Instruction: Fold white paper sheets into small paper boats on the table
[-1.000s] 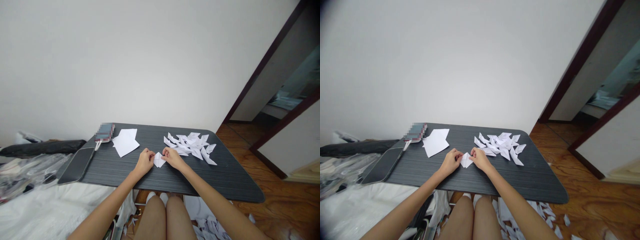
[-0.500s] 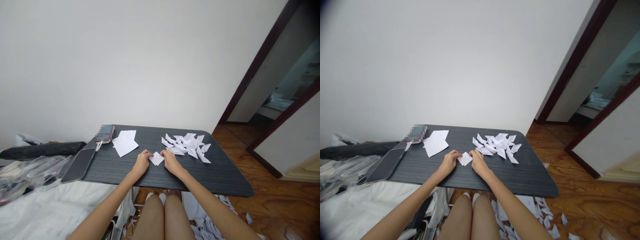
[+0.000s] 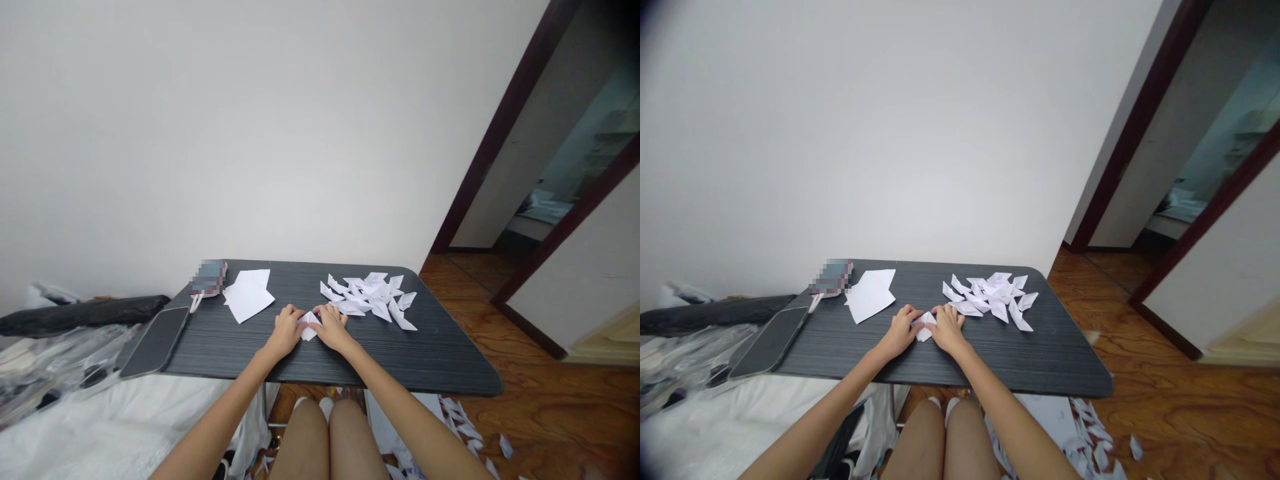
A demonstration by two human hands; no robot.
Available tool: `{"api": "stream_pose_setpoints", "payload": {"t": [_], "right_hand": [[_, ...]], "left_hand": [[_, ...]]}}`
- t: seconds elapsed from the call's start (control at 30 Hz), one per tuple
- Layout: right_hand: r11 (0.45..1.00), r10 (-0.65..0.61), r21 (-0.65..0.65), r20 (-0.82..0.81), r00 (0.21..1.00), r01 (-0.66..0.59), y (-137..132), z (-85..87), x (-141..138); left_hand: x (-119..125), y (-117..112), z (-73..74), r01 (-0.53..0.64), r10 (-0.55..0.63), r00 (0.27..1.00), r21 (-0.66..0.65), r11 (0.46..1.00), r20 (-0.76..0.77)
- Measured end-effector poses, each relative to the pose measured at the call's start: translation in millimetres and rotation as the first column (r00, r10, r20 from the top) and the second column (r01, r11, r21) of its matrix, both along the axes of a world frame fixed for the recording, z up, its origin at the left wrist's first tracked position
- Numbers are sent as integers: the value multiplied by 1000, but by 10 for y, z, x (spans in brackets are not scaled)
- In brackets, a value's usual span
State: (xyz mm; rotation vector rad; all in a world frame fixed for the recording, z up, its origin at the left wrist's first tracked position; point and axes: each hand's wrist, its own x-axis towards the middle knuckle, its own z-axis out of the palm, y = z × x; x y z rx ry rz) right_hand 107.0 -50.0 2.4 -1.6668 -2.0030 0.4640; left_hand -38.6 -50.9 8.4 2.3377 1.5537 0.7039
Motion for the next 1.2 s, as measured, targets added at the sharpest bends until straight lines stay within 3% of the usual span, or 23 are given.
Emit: {"api": "stream_pose_setpoints", "payload": {"t": [0.2,0.37,0.5,0.63,0.73,0.8,1.0,1.1,1.2], "right_hand": [[997,25,-72,-1,1000,-25,-2,27,5],[997,70,50,-88,994,-66,-73,94,23],[958,147,261,-99,984,-117,-175,247,88],[868,259,407,116,959,-284,-276,302,203],[820,392,353,229,891,-452,-337,213,284],[817,448,309,189,874,-486,-370,136,322],[864,427,306,-19,904,-401,-370,59,345],[878,407,295,-44,912,-378,-335,63,332],[872,416,295,-27,909,-391,-325,54,334]], "left_hand": [[26,-32,54,-41,40,999,-59,997,-13],[-33,-52,112,77,-69,986,-48,996,151],[-86,-114,230,122,-139,985,153,981,103],[-109,-220,297,231,-199,971,307,923,-131],[-117,-292,252,335,-274,930,253,908,-247],[-125,-318,202,365,-310,917,212,907,-251],[-140,-287,114,352,-338,935,169,920,-106],[-139,-267,100,331,-329,943,163,929,-44],[-148,-273,91,383,-386,922,141,913,-4]]}}
